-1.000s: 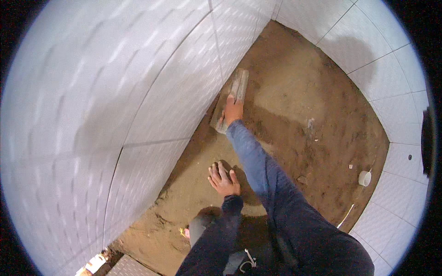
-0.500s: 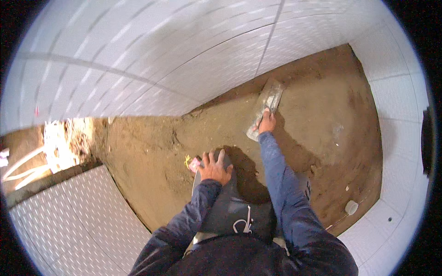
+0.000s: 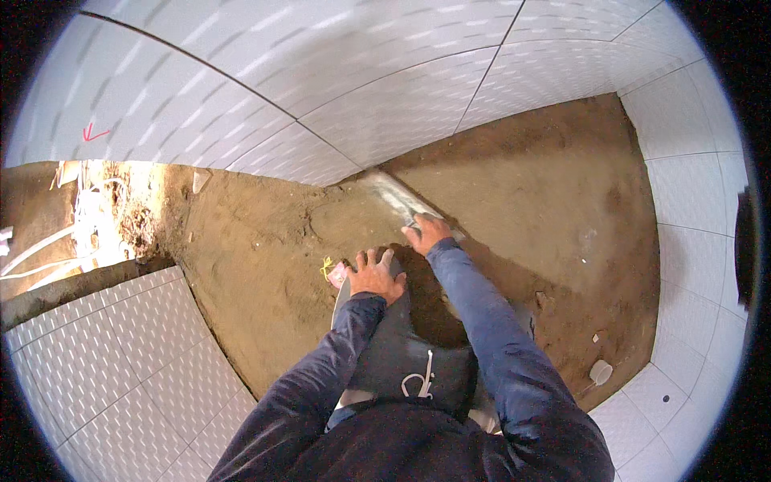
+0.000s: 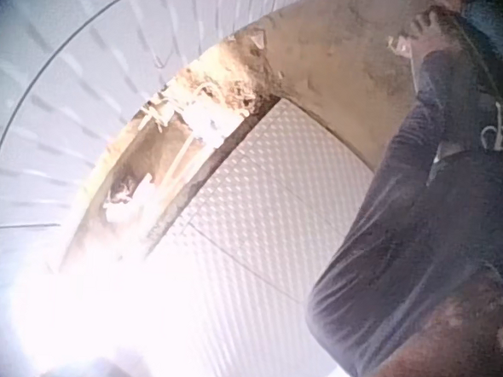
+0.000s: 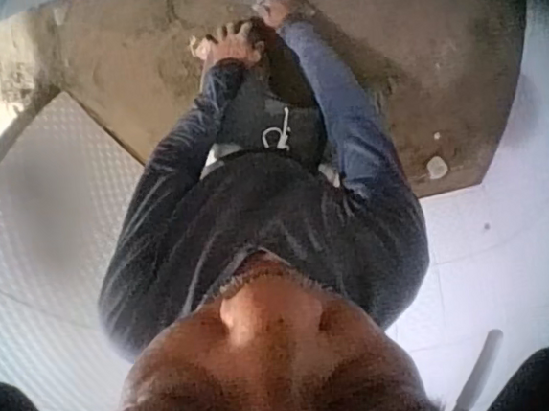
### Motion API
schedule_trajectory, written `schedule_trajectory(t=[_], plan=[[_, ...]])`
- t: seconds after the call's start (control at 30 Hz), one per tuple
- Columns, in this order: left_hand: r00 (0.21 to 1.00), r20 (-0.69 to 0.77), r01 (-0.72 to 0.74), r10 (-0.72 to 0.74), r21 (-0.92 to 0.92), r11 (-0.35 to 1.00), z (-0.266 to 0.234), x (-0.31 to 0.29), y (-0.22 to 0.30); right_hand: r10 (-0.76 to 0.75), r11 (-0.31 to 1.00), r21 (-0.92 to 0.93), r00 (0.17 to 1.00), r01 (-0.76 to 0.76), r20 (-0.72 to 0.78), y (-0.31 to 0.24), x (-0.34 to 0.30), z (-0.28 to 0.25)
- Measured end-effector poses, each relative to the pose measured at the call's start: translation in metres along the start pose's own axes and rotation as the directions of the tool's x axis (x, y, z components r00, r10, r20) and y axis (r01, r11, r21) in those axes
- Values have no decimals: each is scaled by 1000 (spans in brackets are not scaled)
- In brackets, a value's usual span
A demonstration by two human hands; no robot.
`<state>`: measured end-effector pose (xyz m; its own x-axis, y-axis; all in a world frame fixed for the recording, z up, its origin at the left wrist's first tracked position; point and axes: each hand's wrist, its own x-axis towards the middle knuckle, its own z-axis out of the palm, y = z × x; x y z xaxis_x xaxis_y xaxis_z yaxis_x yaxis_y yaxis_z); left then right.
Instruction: The person is smoothing a wet concrete floor using a trowel. They move around the room, applying pressure to the trowel to level the surface. The task involves repetitive motions to ensure an even finish.
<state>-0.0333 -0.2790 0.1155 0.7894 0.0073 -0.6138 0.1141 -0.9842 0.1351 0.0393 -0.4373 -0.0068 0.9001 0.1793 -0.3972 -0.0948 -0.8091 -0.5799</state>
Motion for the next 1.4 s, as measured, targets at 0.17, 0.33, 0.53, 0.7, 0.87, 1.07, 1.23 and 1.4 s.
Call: schedule_trajectory(t=[0.17, 0.33, 0.53, 0.7, 0.87, 1.07, 1.23, 1.4], plan=[[1000, -15, -16, 16, -28, 999, -2, 7, 1, 28, 991, -130, 992, -44, -122, 81, 20, -52], [995, -92, -46, 45, -7, 999, 4, 7, 0, -17, 996, -85, 998, 12, -61, 97, 24, -97], [994, -82, -83, 77, -61, 995, 9, 26, 30, 359, 933, 138, 841, -332, -404, 225, -10, -111], [818, -477, -434, 322, -143, 890, 58, 126, 131, 615, 784, 447, 634, -430, -469, 302, -78, -200], [761, -628, -292, 163, -107, 950, 85, 201, 307, 553, 805, 567, 565, -173, -612, 382, -82, -297], [751, -657, -60, 68, 35, 998, 108, 207, 338, 510, 765, 220, 361, -605, -781, 468, 26, -414], [723, -683, -41, 108, 113, 993, 127, 201, 341, 531, 768, 194, 438, -610, -725, 495, 71, -489], [710, -690, -30, 144, 174, 984, 126, 203, 351, 533, 713, 54, 491, -699, -689, 550, 61, -521]])
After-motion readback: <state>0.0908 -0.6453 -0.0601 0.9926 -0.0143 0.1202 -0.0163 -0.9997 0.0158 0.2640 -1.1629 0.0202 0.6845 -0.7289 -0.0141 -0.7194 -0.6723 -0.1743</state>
